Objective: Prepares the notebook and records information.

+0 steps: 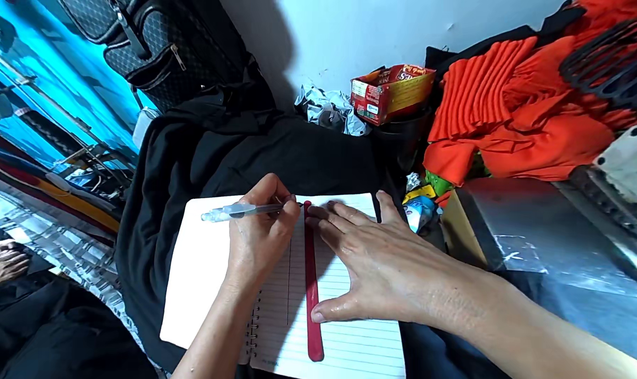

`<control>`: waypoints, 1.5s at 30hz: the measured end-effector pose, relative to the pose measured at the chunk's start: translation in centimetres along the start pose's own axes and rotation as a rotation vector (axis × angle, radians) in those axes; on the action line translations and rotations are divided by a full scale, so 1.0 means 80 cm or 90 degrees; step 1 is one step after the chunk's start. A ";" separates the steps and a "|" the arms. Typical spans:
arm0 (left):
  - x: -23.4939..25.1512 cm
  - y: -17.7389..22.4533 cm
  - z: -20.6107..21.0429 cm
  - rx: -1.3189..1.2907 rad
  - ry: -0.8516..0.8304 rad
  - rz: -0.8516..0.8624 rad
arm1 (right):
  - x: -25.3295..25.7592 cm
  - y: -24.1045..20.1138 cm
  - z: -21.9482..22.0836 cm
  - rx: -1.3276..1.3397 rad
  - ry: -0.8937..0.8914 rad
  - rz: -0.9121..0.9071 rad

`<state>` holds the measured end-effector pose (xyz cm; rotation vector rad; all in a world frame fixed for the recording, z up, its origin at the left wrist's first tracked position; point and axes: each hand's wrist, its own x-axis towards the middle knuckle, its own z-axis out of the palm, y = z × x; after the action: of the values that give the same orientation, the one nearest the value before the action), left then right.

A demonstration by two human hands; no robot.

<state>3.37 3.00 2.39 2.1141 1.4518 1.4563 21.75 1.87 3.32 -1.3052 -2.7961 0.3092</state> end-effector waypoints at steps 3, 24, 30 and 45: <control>0.000 -0.001 -0.001 0.007 -0.003 0.003 | 0.000 -0.002 -0.003 -0.003 -0.019 0.008; -0.048 0.034 -0.021 0.082 -0.064 -0.027 | 0.000 0.004 0.004 -0.004 0.040 -0.022; -0.101 0.043 -0.034 0.097 -0.058 0.027 | 0.000 -0.001 -0.002 0.019 0.020 -0.004; -0.154 0.077 -0.044 0.163 -0.093 0.016 | 0.000 -0.011 -0.011 0.005 -0.028 0.027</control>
<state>3.87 -11.09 0.44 2.3370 1.6345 1.1474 21.17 1.45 4.35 -1.3752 -2.8022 0.3546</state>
